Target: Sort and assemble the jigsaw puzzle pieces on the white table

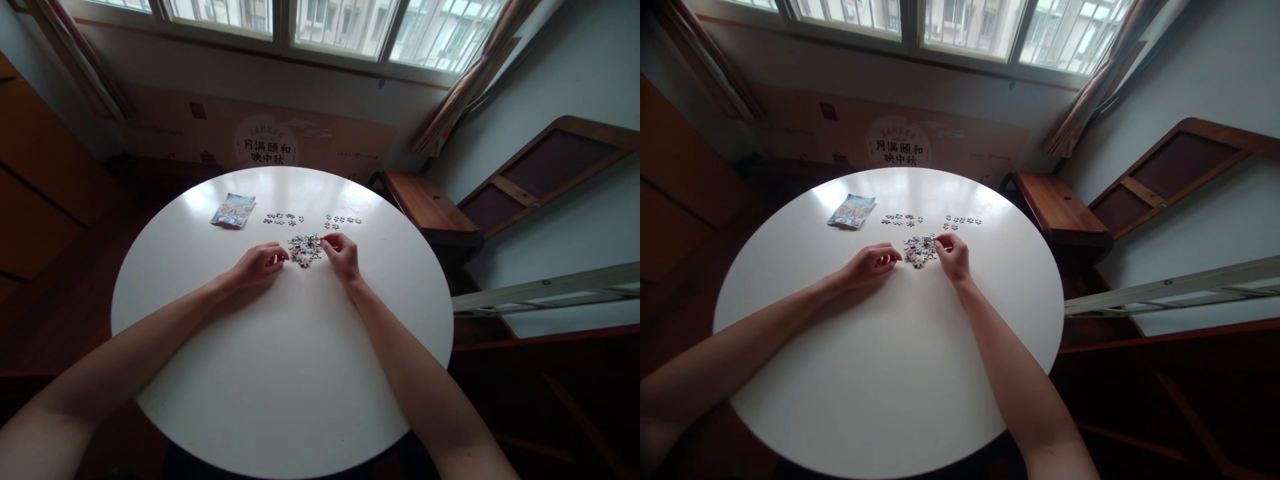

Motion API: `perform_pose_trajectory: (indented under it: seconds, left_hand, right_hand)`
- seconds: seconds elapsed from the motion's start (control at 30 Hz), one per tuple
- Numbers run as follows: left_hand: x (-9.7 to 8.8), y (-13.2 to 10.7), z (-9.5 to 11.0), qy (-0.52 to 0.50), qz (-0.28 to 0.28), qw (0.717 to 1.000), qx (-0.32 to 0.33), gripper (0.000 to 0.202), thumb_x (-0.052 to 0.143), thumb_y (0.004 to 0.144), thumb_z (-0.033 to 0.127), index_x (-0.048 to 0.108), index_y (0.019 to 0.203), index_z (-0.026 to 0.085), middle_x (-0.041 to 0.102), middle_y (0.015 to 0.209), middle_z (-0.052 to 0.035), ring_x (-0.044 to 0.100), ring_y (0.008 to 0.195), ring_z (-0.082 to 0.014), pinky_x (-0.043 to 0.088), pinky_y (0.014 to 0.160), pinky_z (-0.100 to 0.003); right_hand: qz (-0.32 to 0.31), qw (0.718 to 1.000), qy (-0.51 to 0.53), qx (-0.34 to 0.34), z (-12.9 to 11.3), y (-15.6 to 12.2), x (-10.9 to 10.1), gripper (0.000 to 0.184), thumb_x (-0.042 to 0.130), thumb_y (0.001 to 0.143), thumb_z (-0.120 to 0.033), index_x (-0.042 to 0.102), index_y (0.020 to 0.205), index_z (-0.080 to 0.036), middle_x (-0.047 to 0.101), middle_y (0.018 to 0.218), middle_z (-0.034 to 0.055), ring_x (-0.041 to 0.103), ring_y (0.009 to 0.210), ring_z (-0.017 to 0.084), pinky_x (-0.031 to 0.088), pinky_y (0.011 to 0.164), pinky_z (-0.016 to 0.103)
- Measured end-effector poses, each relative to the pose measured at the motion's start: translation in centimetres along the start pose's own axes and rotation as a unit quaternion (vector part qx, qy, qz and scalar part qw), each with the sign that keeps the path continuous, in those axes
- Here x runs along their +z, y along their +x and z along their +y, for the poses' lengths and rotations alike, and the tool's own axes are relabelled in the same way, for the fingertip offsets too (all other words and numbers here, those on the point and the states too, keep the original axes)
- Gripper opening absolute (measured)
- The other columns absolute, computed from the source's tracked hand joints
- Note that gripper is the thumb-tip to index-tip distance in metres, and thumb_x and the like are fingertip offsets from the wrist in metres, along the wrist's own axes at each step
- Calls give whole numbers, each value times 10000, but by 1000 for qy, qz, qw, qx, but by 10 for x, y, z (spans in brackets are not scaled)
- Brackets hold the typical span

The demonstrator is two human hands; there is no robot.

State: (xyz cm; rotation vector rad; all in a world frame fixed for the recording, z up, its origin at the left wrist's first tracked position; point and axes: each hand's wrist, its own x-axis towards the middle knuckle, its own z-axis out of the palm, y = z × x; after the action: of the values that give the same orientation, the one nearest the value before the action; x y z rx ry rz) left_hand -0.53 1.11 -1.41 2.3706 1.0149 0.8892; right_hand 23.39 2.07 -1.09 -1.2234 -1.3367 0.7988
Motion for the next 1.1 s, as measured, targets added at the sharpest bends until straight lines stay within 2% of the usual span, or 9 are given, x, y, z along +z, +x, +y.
perform_pose_trajectory:
  seconds: [0.13, 0.3, 0.4, 0.53, 0.7, 0.87, 1.0, 1.1]
  left_hand:
    - [1, 3, 1, -52, 27, 998, -31, 180, 559, 874, 243, 704, 895, 138, 639, 739, -12, 544, 598, -81, 420, 572, -185]
    - [0, 6, 11, -160, 50, 982, -91, 329, 629, 870, 443, 702, 895, 123, 661, 733, -31, 539, 614, -102, 420, 557, -205]
    - [1, 5, 19, -228, 45, 967, -107, 371, 659, 850, 476, 687, 911, 111, 663, 754, -43, 548, 637, -110, 440, 570, -213]
    - [3, 4, 19, -239, 38, 964, -110, 368, 665, 852, 472, 683, 857, 105, 668, 754, -47, 545, 626, -101, 437, 568, -210]
    - [5, 4, 11, -239, 39, 967, -84, 346, 656, 875, 450, 686, 835, 107, 663, 717, -38, 546, 608, -96, 433, 548, -200]
    - [4, 2, 8, -107, 95, 989, 27, 237, 649, 910, 345, 740, 848, 135, 651, 711, -32, 558, 609, -90, 449, 578, -203]
    - [1, 1, 9, -66, 119, 988, 67, 175, 650, 921, 296, 758, 925, 157, 652, 740, -32, 578, 624, -84, 464, 573, -188]
    - [1, 2, 9, -73, 113, 988, 78, 168, 673, 904, 283, 745, 988, 157, 635, 741, -19, 573, 605, -70, 486, 573, -175]
  right_hand:
    - [-25, 994, 89, 54, -17, -10, 8, 257, 736, 672, -380, 657, 799, -171, 690, 739, 26, 620, 675, 136, 505, 643, 283]
    - [-113, 955, 221, 160, -30, -26, 25, 274, 783, 641, -344, 646, 787, -158, 654, 615, -11, 548, 531, 83, 433, 539, 235]
    - [-134, 945, 241, 175, -28, -30, 31, 282, 802, 627, -353, 648, 759, -157, 661, 602, -3, 547, 514, 84, 407, 495, 223]
    - [-145, 944, 243, 171, -25, -29, 31, 299, 814, 622, -378, 646, 739, -161, 665, 592, -2, 552, 507, 88, 380, 460, 210]
    - [-181, 947, 206, 166, -26, -31, 29, 346, 822, 647, -435, 652, 774, -161, 675, 614, 5, 562, 524, 89, 425, 514, 229]
    - [-180, 946, 212, 167, -29, -31, 29, 405, 801, 676, -517, 664, 823, -166, 678, 640, 12, 581, 557, 101, 438, 546, 246]
    - [-191, 941, 219, 170, -26, -28, 27, 343, 822, 660, -450, 691, 798, -166, 692, 671, 20, 601, 603, 110, 450, 580, 254]
    - [-197, 938, 227, 172, -23, -26, 26, 292, 833, 638, -366, 708, 817, -173, 704, 711, 17, 605, 637, 110, 461, 615, 262]
